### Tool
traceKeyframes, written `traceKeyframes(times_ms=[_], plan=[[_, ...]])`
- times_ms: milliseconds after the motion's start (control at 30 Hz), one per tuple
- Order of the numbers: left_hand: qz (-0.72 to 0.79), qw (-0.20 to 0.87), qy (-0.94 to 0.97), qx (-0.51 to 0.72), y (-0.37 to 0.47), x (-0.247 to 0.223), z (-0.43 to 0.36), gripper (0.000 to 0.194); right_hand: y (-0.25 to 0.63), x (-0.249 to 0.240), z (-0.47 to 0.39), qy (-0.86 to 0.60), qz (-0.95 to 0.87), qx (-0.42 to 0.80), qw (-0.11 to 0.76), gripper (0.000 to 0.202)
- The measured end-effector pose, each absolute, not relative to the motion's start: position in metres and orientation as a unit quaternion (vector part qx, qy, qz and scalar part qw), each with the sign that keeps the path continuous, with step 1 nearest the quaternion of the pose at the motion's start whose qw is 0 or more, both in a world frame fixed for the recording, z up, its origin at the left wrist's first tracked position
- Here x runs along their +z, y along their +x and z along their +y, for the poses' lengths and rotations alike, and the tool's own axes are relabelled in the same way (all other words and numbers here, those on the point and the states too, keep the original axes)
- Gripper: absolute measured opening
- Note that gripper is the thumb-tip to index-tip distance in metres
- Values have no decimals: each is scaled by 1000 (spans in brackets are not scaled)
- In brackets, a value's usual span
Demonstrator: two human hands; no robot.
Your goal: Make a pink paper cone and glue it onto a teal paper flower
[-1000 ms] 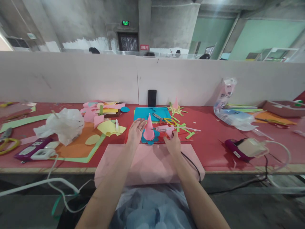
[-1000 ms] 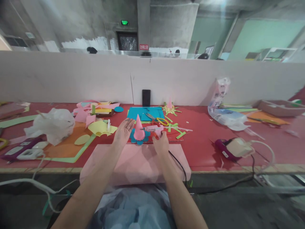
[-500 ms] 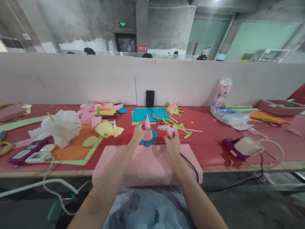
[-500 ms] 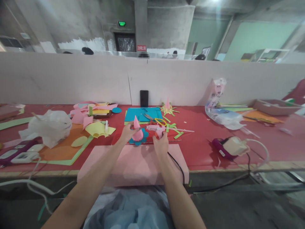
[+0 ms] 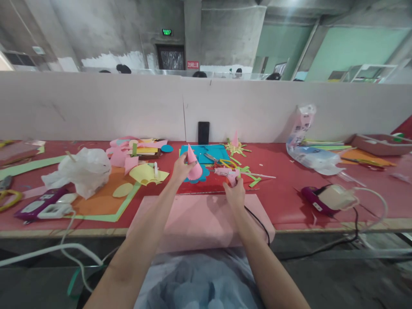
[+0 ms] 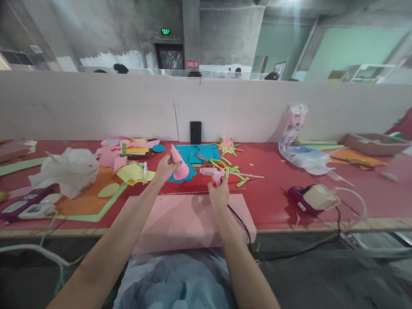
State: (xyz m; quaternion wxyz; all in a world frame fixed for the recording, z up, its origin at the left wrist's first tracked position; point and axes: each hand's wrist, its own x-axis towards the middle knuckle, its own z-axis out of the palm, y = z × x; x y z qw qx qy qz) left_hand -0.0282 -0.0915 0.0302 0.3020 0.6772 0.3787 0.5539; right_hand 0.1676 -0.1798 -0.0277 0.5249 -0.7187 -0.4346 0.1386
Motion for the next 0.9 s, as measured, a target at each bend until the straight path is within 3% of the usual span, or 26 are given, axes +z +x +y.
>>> traceKeyframes(times_ms=[500,767,900], plan=[[428,189,660,589,-66,56,-77,46,167,-27,-181,-713,-430,142,535,52],[374,181,634,652,-63,74,-79,47,168,-29,-179,-714,-412,143,548,53],[347,207,668,625,-43,80,-94,46,168,-26,-181,-698,-399,133,580,51]])
